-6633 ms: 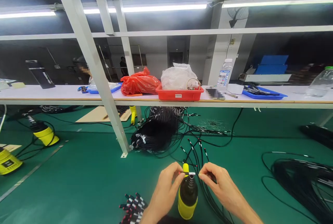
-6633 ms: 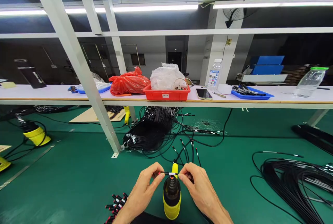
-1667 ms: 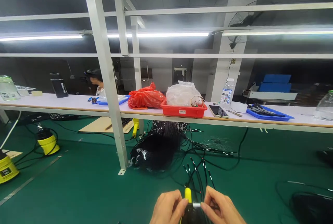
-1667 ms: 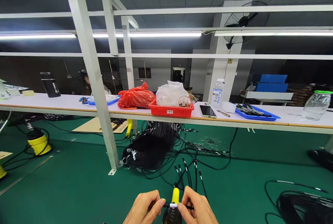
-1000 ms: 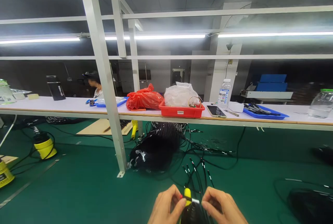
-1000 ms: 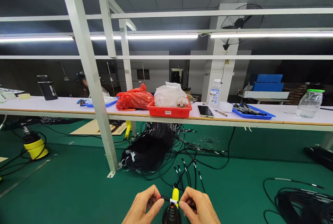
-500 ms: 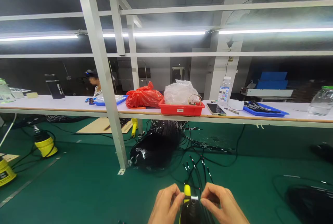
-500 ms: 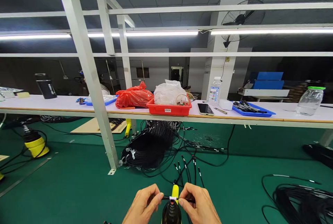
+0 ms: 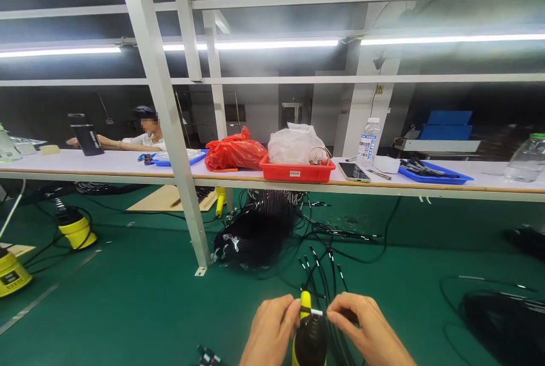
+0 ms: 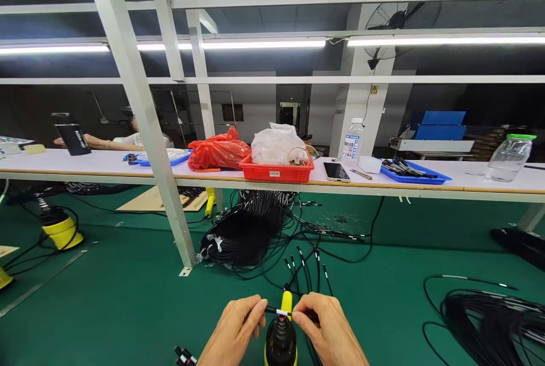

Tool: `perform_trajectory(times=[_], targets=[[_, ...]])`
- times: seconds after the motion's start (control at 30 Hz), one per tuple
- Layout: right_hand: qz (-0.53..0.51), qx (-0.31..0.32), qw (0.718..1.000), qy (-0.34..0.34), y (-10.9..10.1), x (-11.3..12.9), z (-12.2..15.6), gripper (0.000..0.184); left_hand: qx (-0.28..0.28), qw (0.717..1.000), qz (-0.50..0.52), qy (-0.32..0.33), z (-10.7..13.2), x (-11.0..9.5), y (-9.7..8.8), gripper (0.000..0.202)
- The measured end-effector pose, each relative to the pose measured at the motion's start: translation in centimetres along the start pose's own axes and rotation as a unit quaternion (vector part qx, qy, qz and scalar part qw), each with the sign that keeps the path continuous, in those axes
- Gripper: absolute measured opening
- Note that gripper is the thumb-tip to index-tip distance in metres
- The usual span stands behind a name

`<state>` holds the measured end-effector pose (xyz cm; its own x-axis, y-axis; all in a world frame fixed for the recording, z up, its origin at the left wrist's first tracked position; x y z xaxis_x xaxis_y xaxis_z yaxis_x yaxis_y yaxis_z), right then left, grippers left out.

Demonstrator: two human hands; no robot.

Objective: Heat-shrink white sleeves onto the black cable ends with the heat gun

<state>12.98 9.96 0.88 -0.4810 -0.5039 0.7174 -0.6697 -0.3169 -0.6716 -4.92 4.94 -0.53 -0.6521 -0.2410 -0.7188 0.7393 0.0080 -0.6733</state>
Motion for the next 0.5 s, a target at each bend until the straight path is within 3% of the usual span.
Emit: perform_trajectory(times=[0.23,0.5], targets=[[-0.003,-0.024,1.0,0.002,-0.16,-0.18,-0.11,0.018,0.019,0.999,0.045,0.015,0.2,-0.16,-0.13,0.028],[0.011,0.008,1.0,0.007,-0.12,-0.1,0.32,0.021,-0.01,0.999,0.036,0.019,-0.11,0.02,0.08,0.043]])
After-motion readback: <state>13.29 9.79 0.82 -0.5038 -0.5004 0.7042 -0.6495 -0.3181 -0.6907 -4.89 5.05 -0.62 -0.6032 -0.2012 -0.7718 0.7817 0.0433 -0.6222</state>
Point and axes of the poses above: each hand's wrist, its own z-axis away from the middle knuckle, its own y-axis out of the palm, x = y × z, the point moved 6 cm from there along -z, towards the middle knuckle, and after that the axes turned 9 degrees about -y, right-handed, at the moved point
